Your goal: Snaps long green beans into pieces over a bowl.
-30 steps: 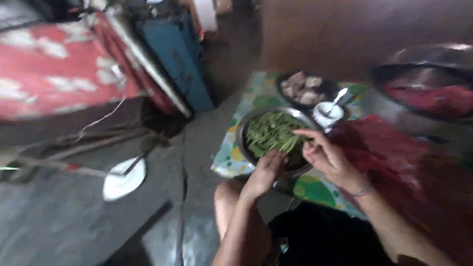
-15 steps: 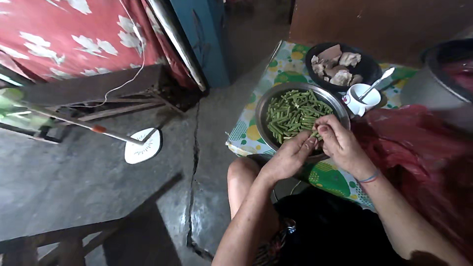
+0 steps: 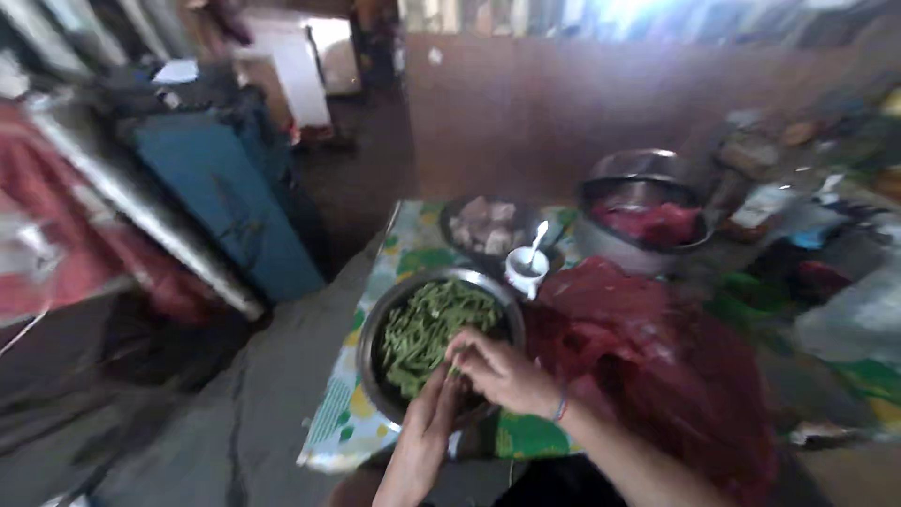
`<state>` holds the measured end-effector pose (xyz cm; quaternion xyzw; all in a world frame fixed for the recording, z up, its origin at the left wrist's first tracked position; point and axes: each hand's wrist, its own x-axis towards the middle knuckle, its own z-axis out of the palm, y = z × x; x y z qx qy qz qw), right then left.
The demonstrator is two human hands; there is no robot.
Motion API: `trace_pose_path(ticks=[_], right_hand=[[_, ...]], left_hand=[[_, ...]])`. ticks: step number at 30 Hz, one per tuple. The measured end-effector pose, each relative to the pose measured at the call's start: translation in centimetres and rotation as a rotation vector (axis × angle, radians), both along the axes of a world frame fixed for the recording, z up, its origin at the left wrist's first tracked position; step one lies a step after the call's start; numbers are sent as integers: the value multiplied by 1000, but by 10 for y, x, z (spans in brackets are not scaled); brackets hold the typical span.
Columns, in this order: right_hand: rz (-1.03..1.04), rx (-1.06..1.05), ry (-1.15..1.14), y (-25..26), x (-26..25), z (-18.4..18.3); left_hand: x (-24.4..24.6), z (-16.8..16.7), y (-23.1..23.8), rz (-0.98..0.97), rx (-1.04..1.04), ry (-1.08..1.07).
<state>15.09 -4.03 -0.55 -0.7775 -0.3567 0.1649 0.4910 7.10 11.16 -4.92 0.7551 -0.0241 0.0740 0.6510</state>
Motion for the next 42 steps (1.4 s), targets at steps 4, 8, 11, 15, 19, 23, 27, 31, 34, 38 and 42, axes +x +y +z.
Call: trace_pose_path(ticks=[4,8,11,15,19,23,27,31,34,38,42], right_hand=[[-30,29,88,-1,-3,1],[-19,44,69,-3,-5,1],[-12,50,25,-5,-4,0],[-22,-4,-86,-7,-4,1],[-62,-117,-117,-4,1,6],[-171,-185,-95,-1,16,7],[-59,-118,-95,-8,16,7],[-1,-45,-4,-5,7,9],[-50,-8,90,-5,7,7],[-115,18,56,-10,14,9],[-139,11,-9,-13,15,13]], left_hand=[[1,0,-2,-18,-48,-20],[-1,4,-5,-25,-122,19],[-2,6,-6,-53,-166,29],[-2,3,-6,-57,-92,-4],[-3,6,-5,-68,113,-34],[-6,8,-7,-68,152,-44],[-4,8,-7,47,206,-7],[-1,7,-8,9,227,-32],[-3,8,-9,9,203,-5],[-2,6,-5,-22,151,28],[-1,9,-8,-24,173,34]])
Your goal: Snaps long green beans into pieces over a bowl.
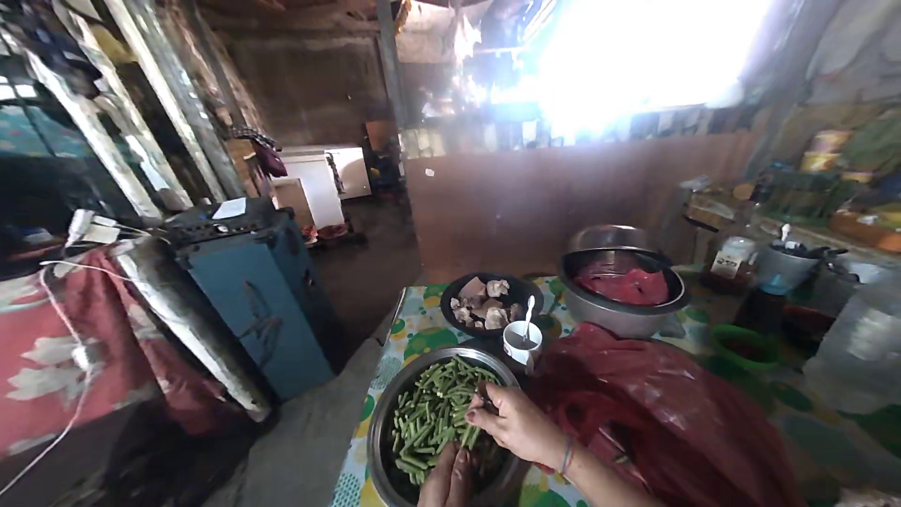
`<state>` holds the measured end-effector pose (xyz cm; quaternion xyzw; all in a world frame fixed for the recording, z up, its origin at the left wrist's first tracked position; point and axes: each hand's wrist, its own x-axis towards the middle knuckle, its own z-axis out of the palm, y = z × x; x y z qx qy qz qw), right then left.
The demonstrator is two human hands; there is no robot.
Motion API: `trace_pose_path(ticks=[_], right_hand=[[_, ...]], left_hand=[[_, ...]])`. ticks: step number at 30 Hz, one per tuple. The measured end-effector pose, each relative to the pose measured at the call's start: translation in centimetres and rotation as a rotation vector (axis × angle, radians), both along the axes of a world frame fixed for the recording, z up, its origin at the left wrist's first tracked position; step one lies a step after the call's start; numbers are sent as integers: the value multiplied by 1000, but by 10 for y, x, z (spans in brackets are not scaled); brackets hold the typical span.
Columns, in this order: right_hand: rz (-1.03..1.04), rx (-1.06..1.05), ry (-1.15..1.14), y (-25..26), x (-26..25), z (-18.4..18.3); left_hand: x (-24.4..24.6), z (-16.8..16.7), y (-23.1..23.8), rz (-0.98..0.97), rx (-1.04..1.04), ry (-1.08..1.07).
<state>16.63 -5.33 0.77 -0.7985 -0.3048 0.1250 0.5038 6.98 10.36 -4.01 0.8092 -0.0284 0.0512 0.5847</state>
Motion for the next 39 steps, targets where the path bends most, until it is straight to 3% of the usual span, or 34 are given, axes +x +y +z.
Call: trace_pose_path(ticks=[4,10,16,20,25,28,34,39], right_hand=[[-32,-73,-180,2,-5,-4],[150,-93,-365,1,-27,-12],[135,-85,-407,8,-31,-21],[6,-65,-450,18,-35,-23],[36,-95,-67,19,-23,-11],[48,-117,2,15,-13,-11],[93,-53,-145,16,-9,-12],[80,-112,-150,10,-11,0]], left_hand=[[1,-1,3,44,2,35],[-2,0,4,69,-331,65],[-7,-2,1,-6,-595,38],[-7,2,-2,35,-387,-38],[-4,-3,-2,29,-105,-124],[2,-2,2,150,12,-21],[8,0,-4,216,-220,101],[7,6,-1,114,-360,85]])
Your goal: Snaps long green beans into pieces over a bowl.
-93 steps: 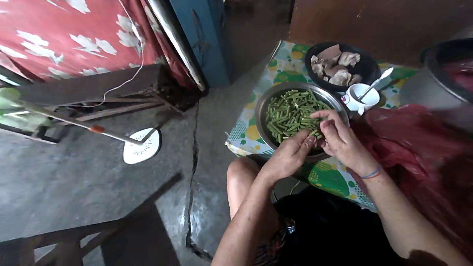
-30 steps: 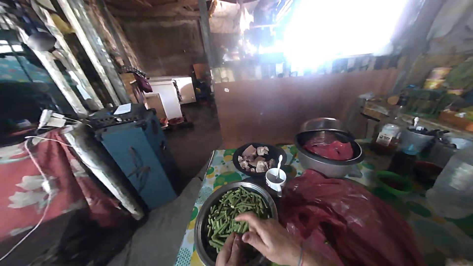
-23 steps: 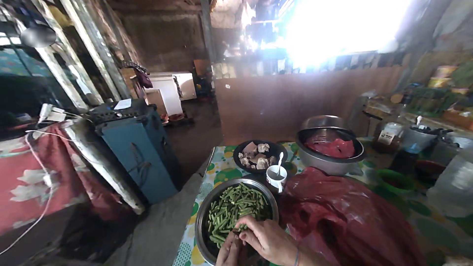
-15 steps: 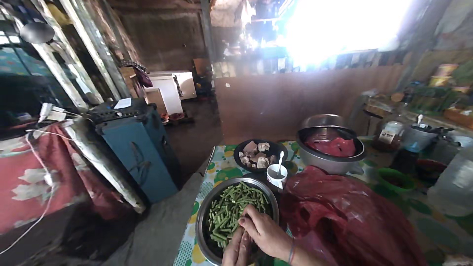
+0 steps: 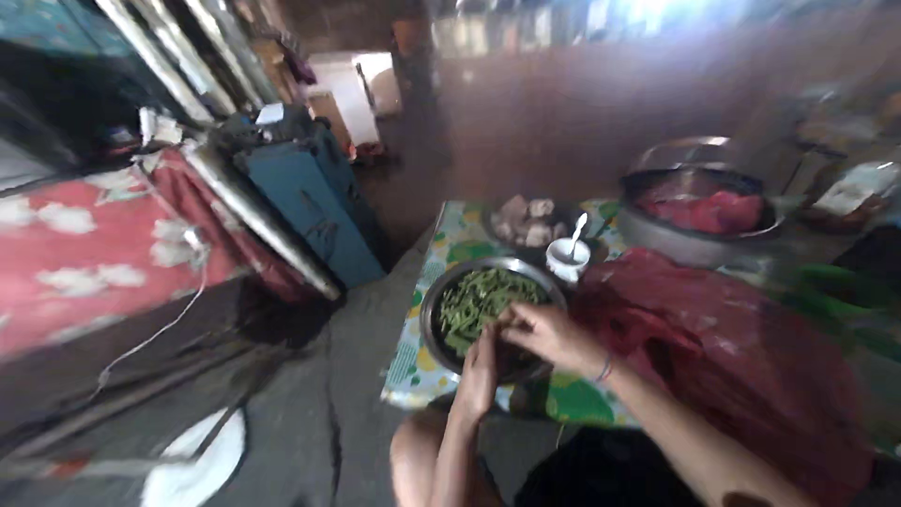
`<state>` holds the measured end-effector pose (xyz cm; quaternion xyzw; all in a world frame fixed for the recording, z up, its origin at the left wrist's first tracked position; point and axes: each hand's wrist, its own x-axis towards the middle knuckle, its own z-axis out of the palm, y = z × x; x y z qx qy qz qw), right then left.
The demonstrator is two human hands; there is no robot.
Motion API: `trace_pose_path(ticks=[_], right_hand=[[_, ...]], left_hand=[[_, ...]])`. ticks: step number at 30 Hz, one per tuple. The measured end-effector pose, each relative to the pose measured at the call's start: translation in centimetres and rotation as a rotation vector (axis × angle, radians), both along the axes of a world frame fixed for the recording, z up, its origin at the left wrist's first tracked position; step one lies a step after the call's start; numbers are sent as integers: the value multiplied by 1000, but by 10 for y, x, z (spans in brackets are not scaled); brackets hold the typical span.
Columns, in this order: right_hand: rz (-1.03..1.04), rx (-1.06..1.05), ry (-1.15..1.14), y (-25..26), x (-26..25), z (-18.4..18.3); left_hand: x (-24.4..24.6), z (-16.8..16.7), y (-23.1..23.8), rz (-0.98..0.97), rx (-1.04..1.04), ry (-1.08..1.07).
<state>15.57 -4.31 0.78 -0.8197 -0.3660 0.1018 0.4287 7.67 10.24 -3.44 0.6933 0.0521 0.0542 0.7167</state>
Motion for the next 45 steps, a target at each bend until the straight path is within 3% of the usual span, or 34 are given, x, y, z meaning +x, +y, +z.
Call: trace_pose_path(ticks=[4,8,11,16,19,26,28,31,36,38,41,45], right_hand=[[-34,-1,-61,-5,6,-25],[-138,23,-124,-11,17,-30],[-178,17,-152,-16,20,-32],[-99,-78,-140,-7,-5,-29],[-128,-140,-184,7,-18,-39],[-85,-190,133,8,1,-32],[-93,-242,167,-5,4,-17],[-199,-233,-37,-53,-1,6],[-618,-421,-266,-166,-4,1],[-747,-588,-131,-197,-4,-29],[-793,-698,44,-226,-2,-79],[-812,-593,-57,-244,-4,-77]], left_hand=[[1,-6,5,-75,74,-1],[4,-8,11,-129,294,-9],[5,-9,6,-66,421,23],[5,-11,3,37,407,42],[2,-10,2,68,522,10],[3,-29,-3,189,838,-160],[7,-37,2,267,894,-193],[8,-44,4,363,900,-209],[4,-50,-12,470,889,-373],[1,-46,-28,362,878,-460],[0,-36,-71,-5,887,-526],[0,-39,-144,-393,844,-479]])
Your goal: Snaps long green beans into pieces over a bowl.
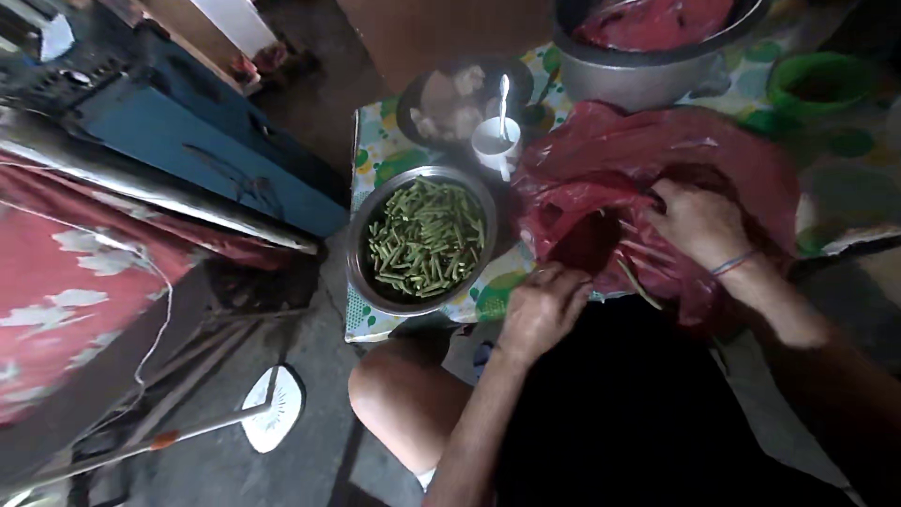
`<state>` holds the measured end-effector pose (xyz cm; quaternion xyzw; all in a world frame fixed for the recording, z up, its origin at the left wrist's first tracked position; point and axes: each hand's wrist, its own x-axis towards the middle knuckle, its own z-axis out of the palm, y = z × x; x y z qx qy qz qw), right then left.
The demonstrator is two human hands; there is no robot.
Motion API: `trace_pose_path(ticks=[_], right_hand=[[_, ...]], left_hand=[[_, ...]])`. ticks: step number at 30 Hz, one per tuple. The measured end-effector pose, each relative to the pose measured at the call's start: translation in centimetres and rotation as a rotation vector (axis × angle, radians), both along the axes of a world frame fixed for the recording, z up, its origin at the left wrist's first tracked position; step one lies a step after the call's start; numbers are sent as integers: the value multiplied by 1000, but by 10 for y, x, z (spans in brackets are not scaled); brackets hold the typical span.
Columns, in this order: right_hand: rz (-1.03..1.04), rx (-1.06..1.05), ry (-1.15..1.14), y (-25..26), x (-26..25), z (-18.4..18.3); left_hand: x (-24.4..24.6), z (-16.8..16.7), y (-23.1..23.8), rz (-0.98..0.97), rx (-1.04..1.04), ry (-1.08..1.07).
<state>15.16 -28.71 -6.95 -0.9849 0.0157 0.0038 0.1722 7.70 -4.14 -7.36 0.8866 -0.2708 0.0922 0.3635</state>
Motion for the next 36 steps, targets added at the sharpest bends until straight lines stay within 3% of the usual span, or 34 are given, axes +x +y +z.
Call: trace_pose_path(ticks=[5,10,13,17,20,25,28,30,34,36], right_hand=[[72,62,-143,-19,-18,14],[72,145,-185,-27,-32,22],[75,294,-239,-30,-43,41],[201,671,-279,-38,-70,49],[308,737,-240,-24,-75,51],[480,562,-67,-3,-80,39],[289,271,-71,-9,-72,22],[132,93,-50,-16,-59,9],[45,-62,-38,-33,-43,-14],[34,-66,-106,-39,-39,-2]], left_hand=[[-2,-19,-74,165,123,497],[5,-22,-100,248,134,613],[5,-17,-86,211,-178,678],[-12,5,-49,207,-660,619],[-28,12,-37,178,-796,478],[-50,4,-36,89,-577,350],[-56,3,-31,-180,-210,498],[-55,6,-33,-280,-89,539],[-20,1,-36,-210,-116,545],[8,0,-34,-231,-165,641]])
